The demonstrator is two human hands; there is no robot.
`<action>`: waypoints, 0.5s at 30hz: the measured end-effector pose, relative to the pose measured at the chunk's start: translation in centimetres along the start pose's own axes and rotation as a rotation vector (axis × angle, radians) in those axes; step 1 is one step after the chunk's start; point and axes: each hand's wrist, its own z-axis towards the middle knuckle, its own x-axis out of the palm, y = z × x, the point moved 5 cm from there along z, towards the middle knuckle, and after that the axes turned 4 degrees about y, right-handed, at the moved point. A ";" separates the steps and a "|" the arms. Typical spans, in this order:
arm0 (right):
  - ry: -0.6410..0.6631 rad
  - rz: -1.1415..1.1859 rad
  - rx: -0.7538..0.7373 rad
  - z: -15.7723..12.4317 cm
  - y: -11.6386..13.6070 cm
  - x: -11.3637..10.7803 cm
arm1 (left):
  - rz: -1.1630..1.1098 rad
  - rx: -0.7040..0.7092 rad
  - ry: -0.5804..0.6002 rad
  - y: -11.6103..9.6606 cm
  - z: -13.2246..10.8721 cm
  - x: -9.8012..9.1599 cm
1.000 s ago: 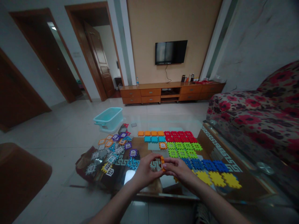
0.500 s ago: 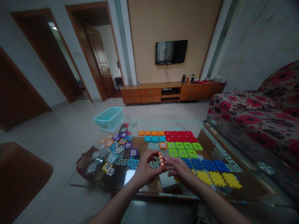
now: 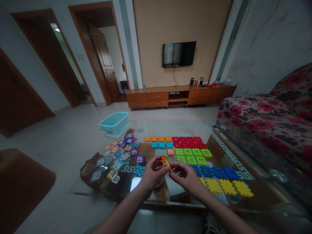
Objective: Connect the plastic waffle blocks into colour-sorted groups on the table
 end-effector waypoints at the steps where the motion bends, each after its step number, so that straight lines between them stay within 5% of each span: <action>1: -0.004 -0.004 0.000 0.0 0.0 0.0 | -0.001 -0.003 0.000 0.0 0.0 0.0; 15: -0.047 -0.029 -0.036 -0.1 0.1 -0.3 | -0.090 -0.024 0.027 0.4 0.0 0.4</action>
